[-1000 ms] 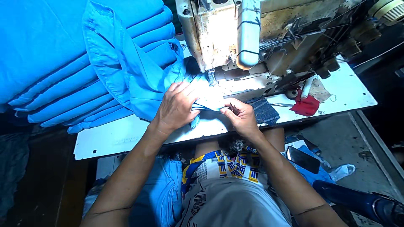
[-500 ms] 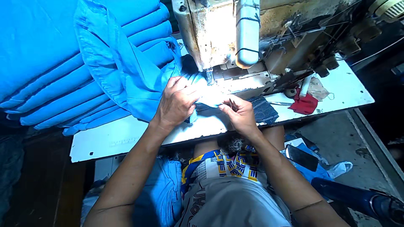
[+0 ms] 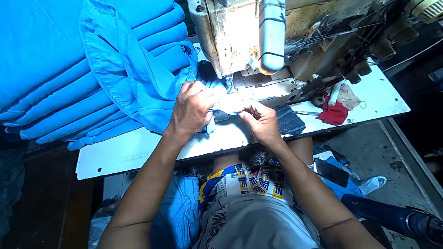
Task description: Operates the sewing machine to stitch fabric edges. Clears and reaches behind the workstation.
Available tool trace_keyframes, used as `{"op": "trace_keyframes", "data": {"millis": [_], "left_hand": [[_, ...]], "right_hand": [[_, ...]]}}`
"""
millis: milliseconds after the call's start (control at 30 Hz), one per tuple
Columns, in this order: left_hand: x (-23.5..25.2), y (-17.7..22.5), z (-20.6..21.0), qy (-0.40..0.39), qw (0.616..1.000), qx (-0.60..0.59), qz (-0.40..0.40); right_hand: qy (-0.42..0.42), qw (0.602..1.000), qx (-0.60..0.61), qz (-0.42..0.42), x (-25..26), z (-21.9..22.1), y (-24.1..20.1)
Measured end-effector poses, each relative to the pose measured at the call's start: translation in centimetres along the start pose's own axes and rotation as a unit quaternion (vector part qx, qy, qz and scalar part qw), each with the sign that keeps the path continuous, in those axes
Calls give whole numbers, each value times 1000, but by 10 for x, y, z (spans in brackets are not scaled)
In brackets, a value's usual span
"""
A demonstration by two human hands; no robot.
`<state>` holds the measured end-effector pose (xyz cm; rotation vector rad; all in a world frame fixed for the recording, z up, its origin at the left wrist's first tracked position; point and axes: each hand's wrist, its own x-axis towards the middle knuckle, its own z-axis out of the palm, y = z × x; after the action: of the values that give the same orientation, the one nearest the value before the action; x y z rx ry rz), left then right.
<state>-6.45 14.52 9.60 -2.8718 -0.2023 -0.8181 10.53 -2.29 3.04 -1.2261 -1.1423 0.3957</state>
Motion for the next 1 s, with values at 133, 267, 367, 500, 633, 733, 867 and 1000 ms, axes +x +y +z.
{"op": "trace_keyframes", "data": {"millis": [133,267,367,500,633,733,867,1000], "left_hand": [[1,1,1,2,1000,2,-4],[0,5,-9,-20,997,-61,32],[-1,4,-25,-81,994,-68,30],[-6,-27,-54,-113,993,-25,-9],[-11,-21,-82,-46,991,-127,-5],[-18,16,-81,-13,972,-234,32],[-30,52,-47,14,942,-334,20],[-37,71,-4,93,983,-160,3]], "right_hand": [[15,1000,-19,-6,2,4,-2],[22,1000,-4,-13,4,7,2],[17,1000,-9,-10,3,6,2],[-1,1000,-23,-19,7,1,4],[-66,994,-81,-11,13,-9,-8],[-152,981,-105,-59,15,-17,-25],[-217,967,-55,-125,-4,-20,-33],[-163,974,-84,-133,-29,-22,-24]]}}
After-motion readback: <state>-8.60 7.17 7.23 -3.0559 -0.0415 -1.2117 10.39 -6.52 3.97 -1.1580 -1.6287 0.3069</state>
